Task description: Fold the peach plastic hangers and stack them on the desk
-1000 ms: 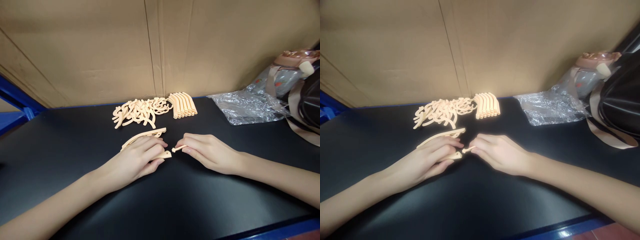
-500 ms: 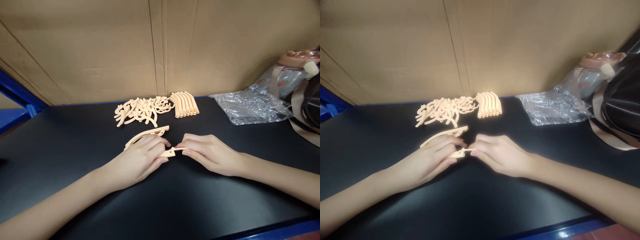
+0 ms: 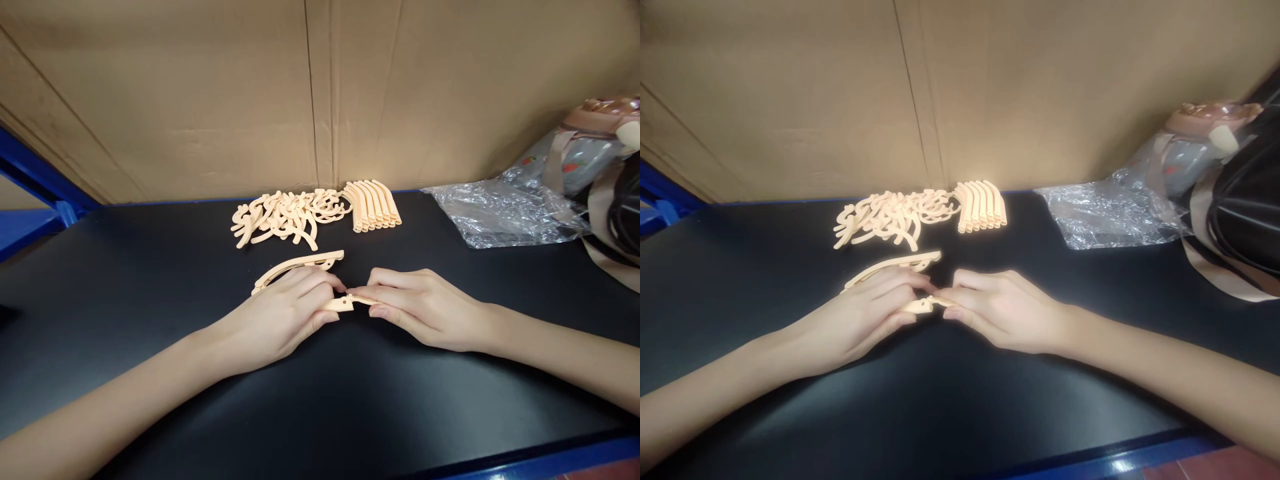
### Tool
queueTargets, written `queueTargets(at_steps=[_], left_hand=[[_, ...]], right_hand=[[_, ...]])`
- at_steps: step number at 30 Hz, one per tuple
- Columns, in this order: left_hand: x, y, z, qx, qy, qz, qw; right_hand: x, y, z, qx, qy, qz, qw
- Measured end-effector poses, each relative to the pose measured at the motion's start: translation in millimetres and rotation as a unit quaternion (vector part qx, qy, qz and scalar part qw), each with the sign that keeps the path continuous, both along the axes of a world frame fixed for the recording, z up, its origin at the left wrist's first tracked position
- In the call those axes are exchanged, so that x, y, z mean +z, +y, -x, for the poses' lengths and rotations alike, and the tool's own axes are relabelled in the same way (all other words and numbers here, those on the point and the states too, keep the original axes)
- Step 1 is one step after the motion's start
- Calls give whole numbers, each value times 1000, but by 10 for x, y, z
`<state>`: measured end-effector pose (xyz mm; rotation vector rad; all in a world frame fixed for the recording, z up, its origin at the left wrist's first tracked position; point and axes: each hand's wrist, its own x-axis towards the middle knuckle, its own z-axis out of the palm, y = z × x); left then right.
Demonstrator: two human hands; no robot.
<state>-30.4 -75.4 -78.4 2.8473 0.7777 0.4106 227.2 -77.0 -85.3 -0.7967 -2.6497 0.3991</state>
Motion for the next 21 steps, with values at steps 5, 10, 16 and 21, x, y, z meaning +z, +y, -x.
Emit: queueTargets(at_steps=[5,10,16,21], left_hand=[[-14,6,-1,-3,-4,4,1000],[-23,11,-24,-10,0,0,1000],[-9,-12,-71,-27,-2,-14,1000],[11,19,-73,-13,-9,2,1000]], right_hand=[[15,-14,-5,2,-23,-34,999],[24,-18,10,12,-52,-111,992],[18,-31,64,18,-44,-119,992],[10,-18,60,-28,10,-39,999]])
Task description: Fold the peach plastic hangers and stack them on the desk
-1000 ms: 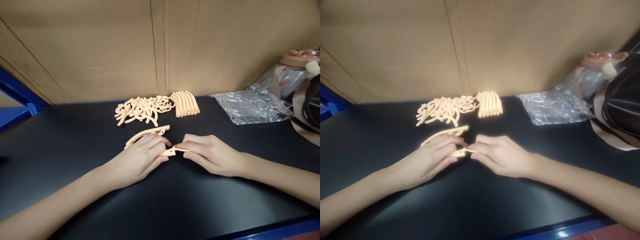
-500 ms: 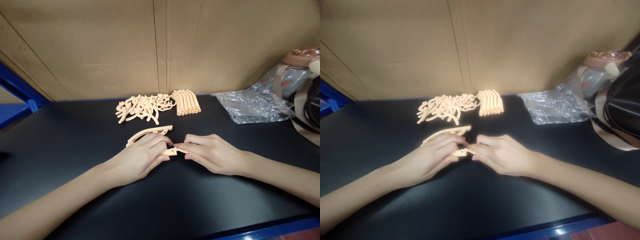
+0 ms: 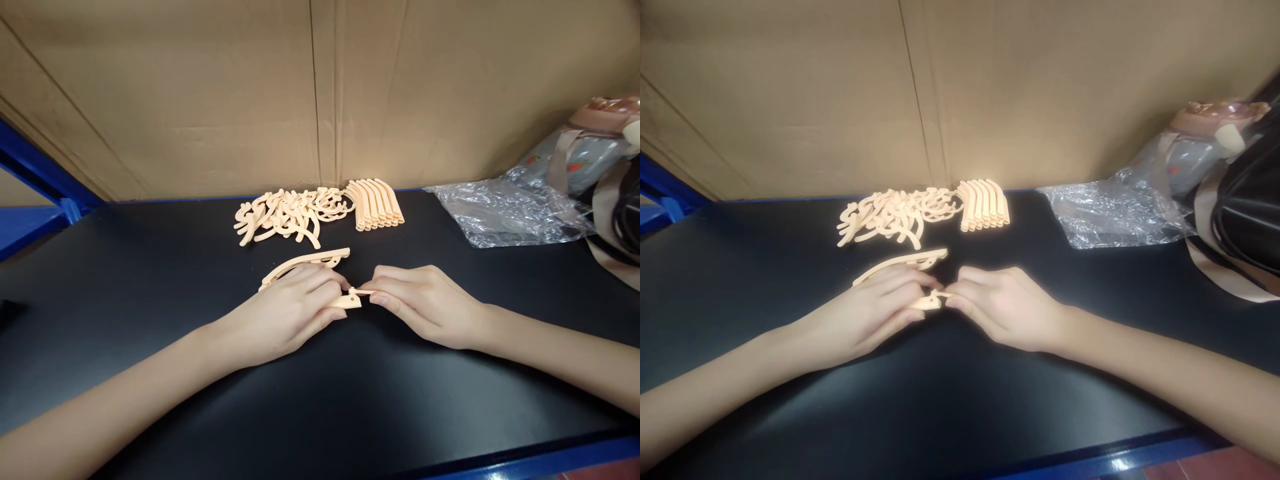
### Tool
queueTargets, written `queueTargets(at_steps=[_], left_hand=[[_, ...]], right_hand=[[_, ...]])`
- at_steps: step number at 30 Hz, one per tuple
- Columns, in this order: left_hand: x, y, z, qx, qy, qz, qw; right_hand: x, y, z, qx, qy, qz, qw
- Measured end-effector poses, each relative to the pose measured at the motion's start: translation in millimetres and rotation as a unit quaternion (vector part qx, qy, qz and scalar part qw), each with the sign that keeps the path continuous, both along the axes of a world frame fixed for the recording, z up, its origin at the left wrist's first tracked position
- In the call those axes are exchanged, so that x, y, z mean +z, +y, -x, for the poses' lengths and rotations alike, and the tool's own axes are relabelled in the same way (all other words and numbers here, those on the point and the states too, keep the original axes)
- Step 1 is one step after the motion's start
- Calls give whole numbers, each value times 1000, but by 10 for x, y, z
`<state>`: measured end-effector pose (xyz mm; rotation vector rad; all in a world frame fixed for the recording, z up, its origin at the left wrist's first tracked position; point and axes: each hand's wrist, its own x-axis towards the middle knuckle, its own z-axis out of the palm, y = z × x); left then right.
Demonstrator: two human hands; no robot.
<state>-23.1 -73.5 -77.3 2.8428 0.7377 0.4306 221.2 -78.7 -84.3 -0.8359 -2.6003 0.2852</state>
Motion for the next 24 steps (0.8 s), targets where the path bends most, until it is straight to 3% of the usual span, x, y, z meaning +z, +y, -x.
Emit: queueTargets(at_steps=[6,16,24], left_hand=[[5,0,26,7,0,19,1000],[-12,7,19,7,-22,40,999],[-9,1,34,1,-3,37,999]], right_hand=[[0,19,-20,14,30,45,998],[-10,35,-35,35,38,57,997],[-10,10,-48,41,-24,-20,999]])
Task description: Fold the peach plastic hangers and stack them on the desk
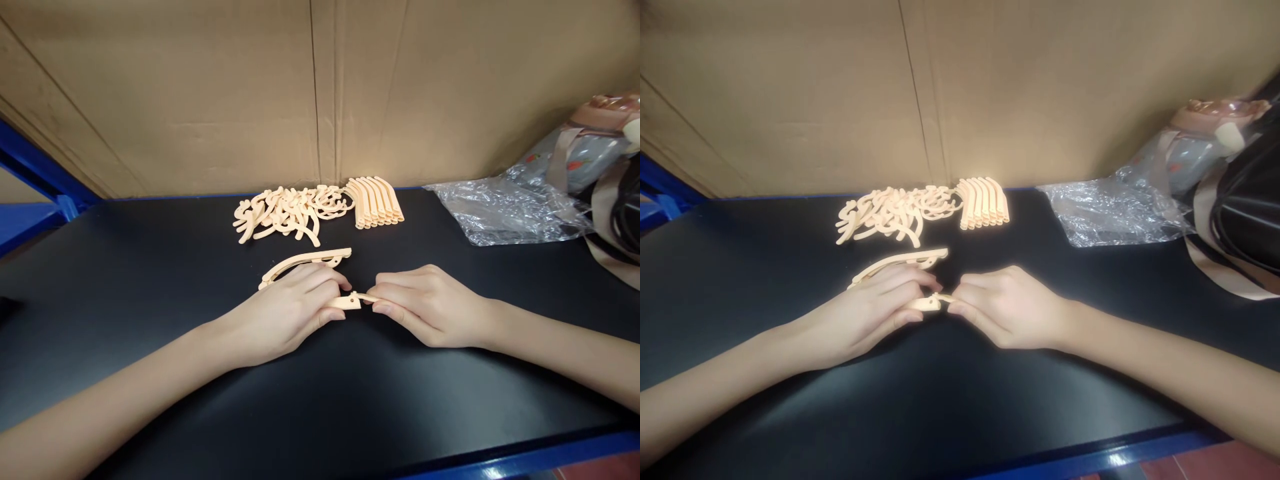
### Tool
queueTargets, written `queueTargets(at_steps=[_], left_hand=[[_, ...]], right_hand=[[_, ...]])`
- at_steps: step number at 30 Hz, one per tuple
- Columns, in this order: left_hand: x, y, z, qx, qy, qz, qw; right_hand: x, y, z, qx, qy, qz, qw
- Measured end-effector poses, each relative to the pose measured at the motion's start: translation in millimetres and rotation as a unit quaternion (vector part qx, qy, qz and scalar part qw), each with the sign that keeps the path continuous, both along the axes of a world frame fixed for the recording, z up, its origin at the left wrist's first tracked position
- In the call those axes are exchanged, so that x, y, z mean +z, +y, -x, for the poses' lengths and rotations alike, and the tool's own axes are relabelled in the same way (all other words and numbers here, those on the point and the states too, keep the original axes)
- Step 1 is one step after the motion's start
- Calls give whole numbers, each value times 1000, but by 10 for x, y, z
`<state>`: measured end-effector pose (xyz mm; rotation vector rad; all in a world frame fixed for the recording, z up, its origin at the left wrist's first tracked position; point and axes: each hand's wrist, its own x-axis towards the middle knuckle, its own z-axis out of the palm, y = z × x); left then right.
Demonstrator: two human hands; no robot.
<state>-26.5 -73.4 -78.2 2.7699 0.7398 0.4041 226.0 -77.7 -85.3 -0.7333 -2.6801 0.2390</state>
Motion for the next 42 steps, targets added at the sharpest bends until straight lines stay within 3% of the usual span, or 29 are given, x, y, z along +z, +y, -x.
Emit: queueTargets(at_steps=[16,42], left_hand=[[-20,1,2,-6,20,-10,1000],[24,-13,-16,-19,24,10,999]], right_hand=[[15,-38,19,21,-61,-211,975],[31,-63,42,60,-64,-285,954]])
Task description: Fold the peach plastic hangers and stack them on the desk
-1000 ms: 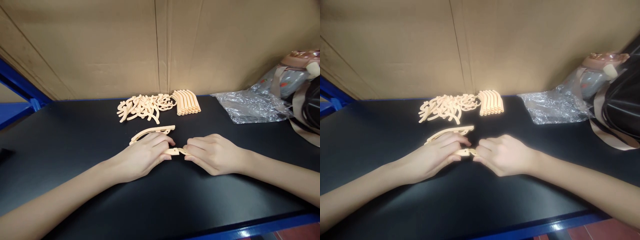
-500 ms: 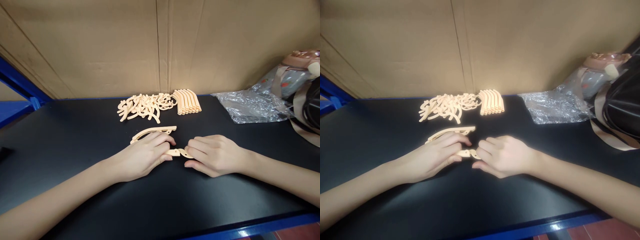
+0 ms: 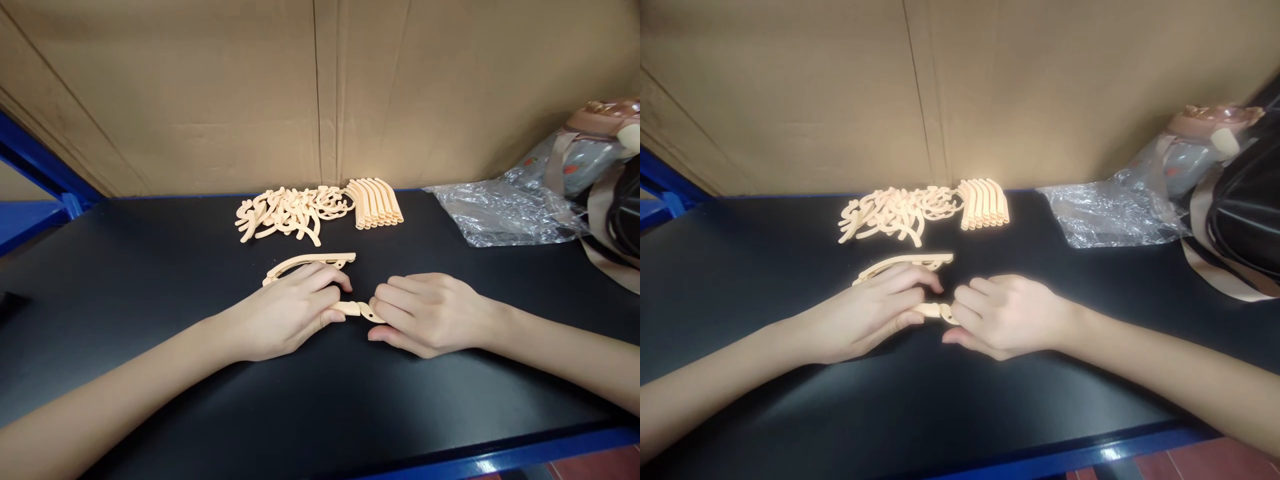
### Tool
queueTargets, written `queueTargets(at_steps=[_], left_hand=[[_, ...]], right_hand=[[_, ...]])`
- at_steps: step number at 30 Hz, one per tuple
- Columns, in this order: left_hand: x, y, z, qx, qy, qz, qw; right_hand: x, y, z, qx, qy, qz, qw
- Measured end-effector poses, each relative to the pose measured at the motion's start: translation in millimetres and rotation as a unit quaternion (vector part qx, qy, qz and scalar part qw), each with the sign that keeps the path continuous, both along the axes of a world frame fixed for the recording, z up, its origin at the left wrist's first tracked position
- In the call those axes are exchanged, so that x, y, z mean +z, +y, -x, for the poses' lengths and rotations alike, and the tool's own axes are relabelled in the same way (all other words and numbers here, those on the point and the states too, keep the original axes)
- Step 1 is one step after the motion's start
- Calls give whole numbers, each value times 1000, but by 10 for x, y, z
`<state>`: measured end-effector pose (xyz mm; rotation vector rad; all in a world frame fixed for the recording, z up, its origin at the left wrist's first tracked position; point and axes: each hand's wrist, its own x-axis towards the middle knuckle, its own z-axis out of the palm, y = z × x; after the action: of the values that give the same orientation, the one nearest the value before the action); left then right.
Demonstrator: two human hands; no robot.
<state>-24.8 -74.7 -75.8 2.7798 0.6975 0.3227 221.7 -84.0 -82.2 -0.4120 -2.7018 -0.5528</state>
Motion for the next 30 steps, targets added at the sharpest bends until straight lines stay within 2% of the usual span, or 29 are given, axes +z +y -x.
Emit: queueTargets(at_steps=[9,12,15,17,23,30], left_hand=[[31,17,42,32,-51,4,998],[32,5,69,101,-91,34,990],[6,23,86,183,-135,83,970],[-21,61,99,200,-158,83,963],[-59,150,134,190,-166,47,966],[-6,61,112,135,-140,67,979]], right_hand=[[-19,18,-34,-21,3,73,997],[-1,20,-50,-14,-1,100,995],[26,10,-59,-6,2,125,992],[41,-8,-57,3,6,133,991],[65,-106,-35,44,-14,141,989],[81,-182,4,62,-55,183,980]])
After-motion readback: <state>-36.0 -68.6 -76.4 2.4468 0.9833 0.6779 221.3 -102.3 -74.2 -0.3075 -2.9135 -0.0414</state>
